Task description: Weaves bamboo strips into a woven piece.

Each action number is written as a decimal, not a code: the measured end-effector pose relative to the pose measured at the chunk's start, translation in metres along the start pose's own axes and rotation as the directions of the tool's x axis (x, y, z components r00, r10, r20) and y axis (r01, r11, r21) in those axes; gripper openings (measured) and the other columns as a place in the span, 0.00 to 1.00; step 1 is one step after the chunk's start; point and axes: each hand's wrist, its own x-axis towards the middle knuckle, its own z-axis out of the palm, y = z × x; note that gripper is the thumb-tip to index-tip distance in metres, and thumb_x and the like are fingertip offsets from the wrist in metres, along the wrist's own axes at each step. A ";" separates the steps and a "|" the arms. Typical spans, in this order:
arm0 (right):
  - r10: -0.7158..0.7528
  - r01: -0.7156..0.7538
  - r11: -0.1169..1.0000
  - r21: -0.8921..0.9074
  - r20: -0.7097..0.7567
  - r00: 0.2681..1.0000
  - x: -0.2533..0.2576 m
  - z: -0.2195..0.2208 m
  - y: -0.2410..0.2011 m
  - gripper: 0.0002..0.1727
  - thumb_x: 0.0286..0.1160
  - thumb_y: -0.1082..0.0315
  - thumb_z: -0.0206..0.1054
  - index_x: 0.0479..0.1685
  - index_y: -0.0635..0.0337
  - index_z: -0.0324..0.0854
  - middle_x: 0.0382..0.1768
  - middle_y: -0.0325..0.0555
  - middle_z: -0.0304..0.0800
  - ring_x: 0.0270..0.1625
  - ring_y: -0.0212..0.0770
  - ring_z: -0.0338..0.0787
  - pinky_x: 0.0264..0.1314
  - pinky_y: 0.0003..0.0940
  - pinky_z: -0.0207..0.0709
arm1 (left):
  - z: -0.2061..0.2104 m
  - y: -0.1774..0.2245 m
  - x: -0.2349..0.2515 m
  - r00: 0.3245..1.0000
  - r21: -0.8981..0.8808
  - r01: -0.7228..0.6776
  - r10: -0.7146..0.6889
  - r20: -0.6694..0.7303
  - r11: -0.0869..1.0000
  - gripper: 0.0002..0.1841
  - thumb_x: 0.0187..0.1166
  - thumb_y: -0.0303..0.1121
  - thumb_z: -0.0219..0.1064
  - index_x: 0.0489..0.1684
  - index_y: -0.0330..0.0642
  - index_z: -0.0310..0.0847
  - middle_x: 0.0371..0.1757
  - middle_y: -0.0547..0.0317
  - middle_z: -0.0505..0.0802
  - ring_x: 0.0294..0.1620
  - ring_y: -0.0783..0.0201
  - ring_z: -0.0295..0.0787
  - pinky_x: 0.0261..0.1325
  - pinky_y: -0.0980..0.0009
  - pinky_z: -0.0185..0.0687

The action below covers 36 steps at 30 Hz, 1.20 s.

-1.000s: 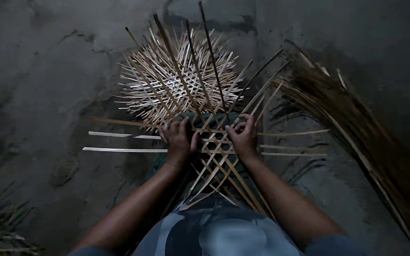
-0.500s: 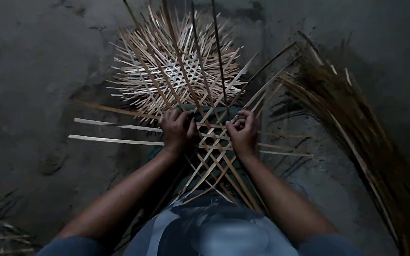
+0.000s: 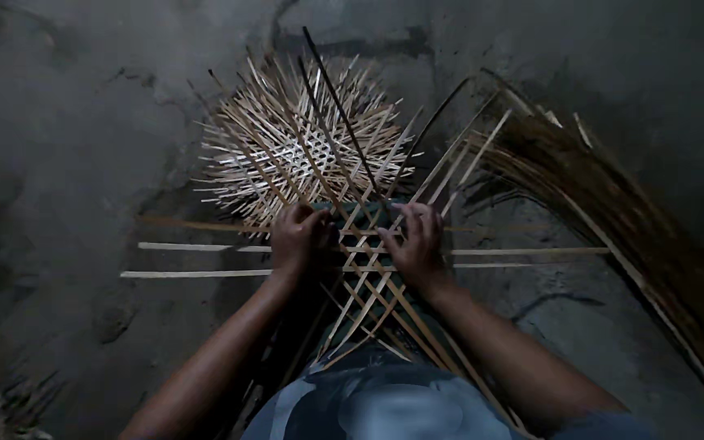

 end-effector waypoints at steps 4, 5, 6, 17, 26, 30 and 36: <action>-0.050 0.128 0.976 -0.177 0.389 0.920 -0.007 0.008 -0.011 0.49 0.83 0.29 0.47 0.97 0.51 0.48 0.97 0.56 0.37 0.98 0.56 0.37 0.96 0.65 0.33 | -0.015 -0.016 0.044 0.994 -0.353 0.102 -0.110 -0.003 0.930 0.39 0.78 0.41 0.72 0.89 0.38 0.61 0.79 0.32 0.75 0.72 0.45 0.81 0.70 0.53 0.83; -0.021 0.120 0.973 -0.198 0.441 0.897 -0.008 0.012 -0.010 0.49 0.84 0.27 0.43 0.97 0.50 0.46 0.97 0.56 0.35 0.98 0.54 0.36 0.96 0.64 0.32 | -0.016 -0.019 0.059 0.965 -0.477 0.259 -0.246 0.091 0.839 0.44 0.78 0.45 0.72 0.93 0.40 0.51 0.85 0.32 0.68 0.79 0.45 0.75 0.75 0.52 0.79; -0.001 0.115 0.970 -0.212 0.472 0.882 -0.007 0.014 -0.009 0.50 0.83 0.27 0.41 0.98 0.51 0.46 0.97 0.56 0.35 0.98 0.54 0.36 0.96 0.63 0.32 | -0.017 -0.020 0.074 0.904 -0.579 0.421 -0.376 0.204 0.699 0.49 0.78 0.48 0.72 0.95 0.42 0.44 0.89 0.34 0.63 0.82 0.44 0.70 0.78 0.48 0.74; 0.039 0.031 0.991 -0.134 0.491 0.870 -0.005 0.014 -0.008 0.48 0.82 0.29 0.50 0.97 0.46 0.49 0.97 0.52 0.41 0.97 0.54 0.42 0.97 0.61 0.32 | 0.001 -0.025 0.158 0.788 -0.772 0.613 -0.198 0.583 0.169 0.35 0.88 0.63 0.49 0.88 0.52 0.58 0.76 0.52 0.83 0.66 0.52 0.89 0.65 0.53 0.86; -0.110 0.126 0.972 0.198 -0.089 0.990 0.026 -0.129 0.063 0.11 0.80 0.67 0.70 0.51 0.64 0.93 0.54 0.51 0.95 0.60 0.44 0.93 0.69 0.40 0.84 | -0.022 0.021 0.151 0.928 -0.820 0.332 -0.005 0.373 0.467 0.21 0.92 0.33 0.48 0.82 0.43 0.68 0.61 0.53 0.93 0.51 0.59 0.97 0.55 0.65 0.94; 0.528 -0.527 0.846 0.082 -0.274 0.804 0.018 -0.234 0.175 0.20 0.91 0.57 0.57 0.58 0.65 0.86 0.55 0.53 0.93 0.57 0.45 0.93 0.66 0.46 0.84 | -0.034 0.009 0.139 0.946 -0.833 0.304 -0.044 0.321 0.463 0.21 0.95 0.37 0.48 0.82 0.42 0.67 0.64 0.50 0.92 0.55 0.57 0.96 0.60 0.64 0.92; 0.833 -0.865 0.502 -0.028 -0.253 0.492 -0.052 -0.299 0.278 0.16 0.83 0.61 0.68 0.60 0.61 0.88 0.60 0.60 0.91 0.64 0.60 0.89 0.71 0.64 0.77 | -0.031 -0.007 0.137 0.947 -0.769 0.239 0.033 0.320 0.592 0.25 0.84 0.27 0.63 0.79 0.32 0.66 0.68 0.47 0.88 0.61 0.60 0.91 0.67 0.69 0.86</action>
